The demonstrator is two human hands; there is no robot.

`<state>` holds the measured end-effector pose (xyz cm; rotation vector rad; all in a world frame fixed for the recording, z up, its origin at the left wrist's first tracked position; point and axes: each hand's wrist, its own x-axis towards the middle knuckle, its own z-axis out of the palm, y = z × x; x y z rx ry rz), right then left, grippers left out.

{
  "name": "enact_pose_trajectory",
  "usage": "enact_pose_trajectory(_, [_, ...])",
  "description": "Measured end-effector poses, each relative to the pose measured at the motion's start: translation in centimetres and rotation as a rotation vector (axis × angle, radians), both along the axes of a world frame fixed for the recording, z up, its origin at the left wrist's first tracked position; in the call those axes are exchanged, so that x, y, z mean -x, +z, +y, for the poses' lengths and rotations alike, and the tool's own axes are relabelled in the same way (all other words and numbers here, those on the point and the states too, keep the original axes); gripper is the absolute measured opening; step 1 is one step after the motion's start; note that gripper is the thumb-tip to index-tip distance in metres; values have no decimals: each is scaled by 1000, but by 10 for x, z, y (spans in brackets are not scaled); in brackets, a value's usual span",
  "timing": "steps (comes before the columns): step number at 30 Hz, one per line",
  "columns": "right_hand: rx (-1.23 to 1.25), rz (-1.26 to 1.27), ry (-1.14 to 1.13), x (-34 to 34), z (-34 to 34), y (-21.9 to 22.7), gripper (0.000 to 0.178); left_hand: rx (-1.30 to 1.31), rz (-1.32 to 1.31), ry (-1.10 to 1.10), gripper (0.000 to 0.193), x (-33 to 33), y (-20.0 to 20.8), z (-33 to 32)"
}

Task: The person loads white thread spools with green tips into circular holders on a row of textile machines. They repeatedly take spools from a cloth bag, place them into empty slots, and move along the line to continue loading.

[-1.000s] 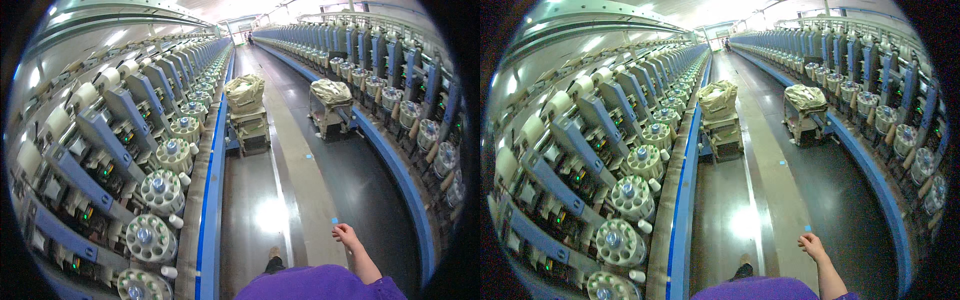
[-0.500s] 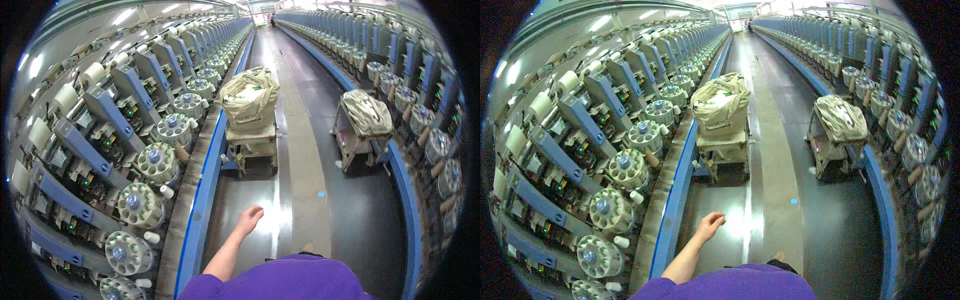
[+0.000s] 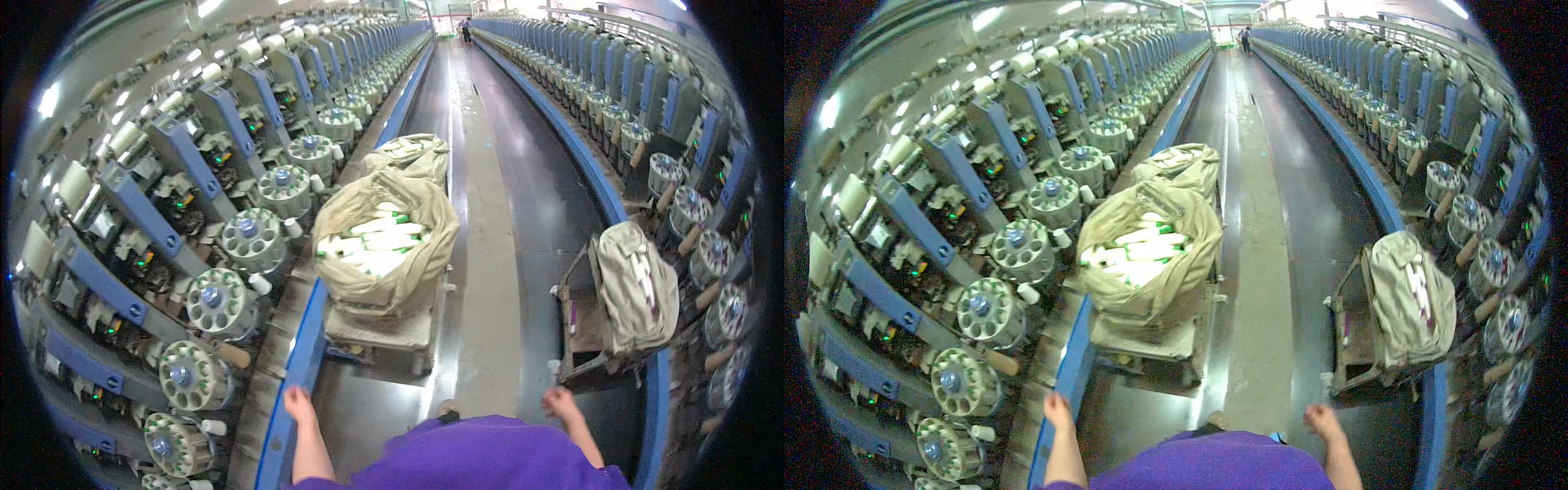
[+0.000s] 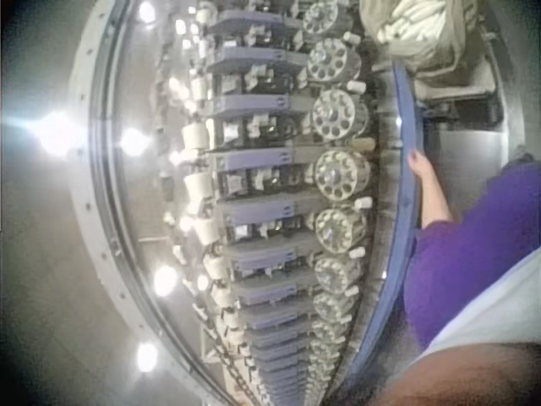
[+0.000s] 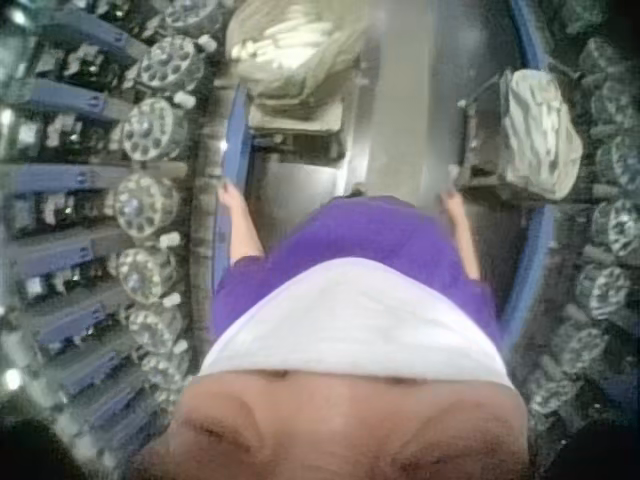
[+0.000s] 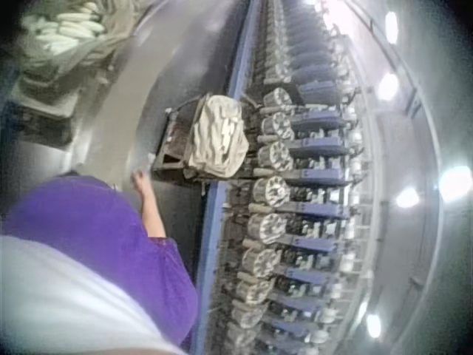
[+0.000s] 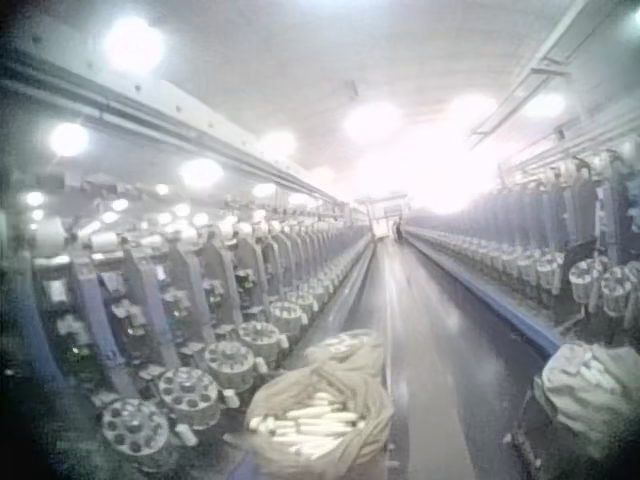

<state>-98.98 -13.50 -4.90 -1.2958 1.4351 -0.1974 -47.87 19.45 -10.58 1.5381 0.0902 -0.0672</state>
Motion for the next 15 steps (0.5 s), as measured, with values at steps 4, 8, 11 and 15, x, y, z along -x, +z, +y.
enact_pose_trajectory(4, [-133,566,234,61,-59,-32,29,190,-164,-367,18,-65,96,-244])
enact_pose_trajectory(8, [-246,675,2,97,-168,-81,27,216,-355,-679,15,-87,173,-447])
enact_pose_trajectory(11, [-211,747,14,88,-294,-107,26,145,-392,-724,14,-102,184,-550])
enact_pose_trajectory(15, [182,755,291,-12,-533,-93,25,-51,-373,-598,14,-152,184,-658])
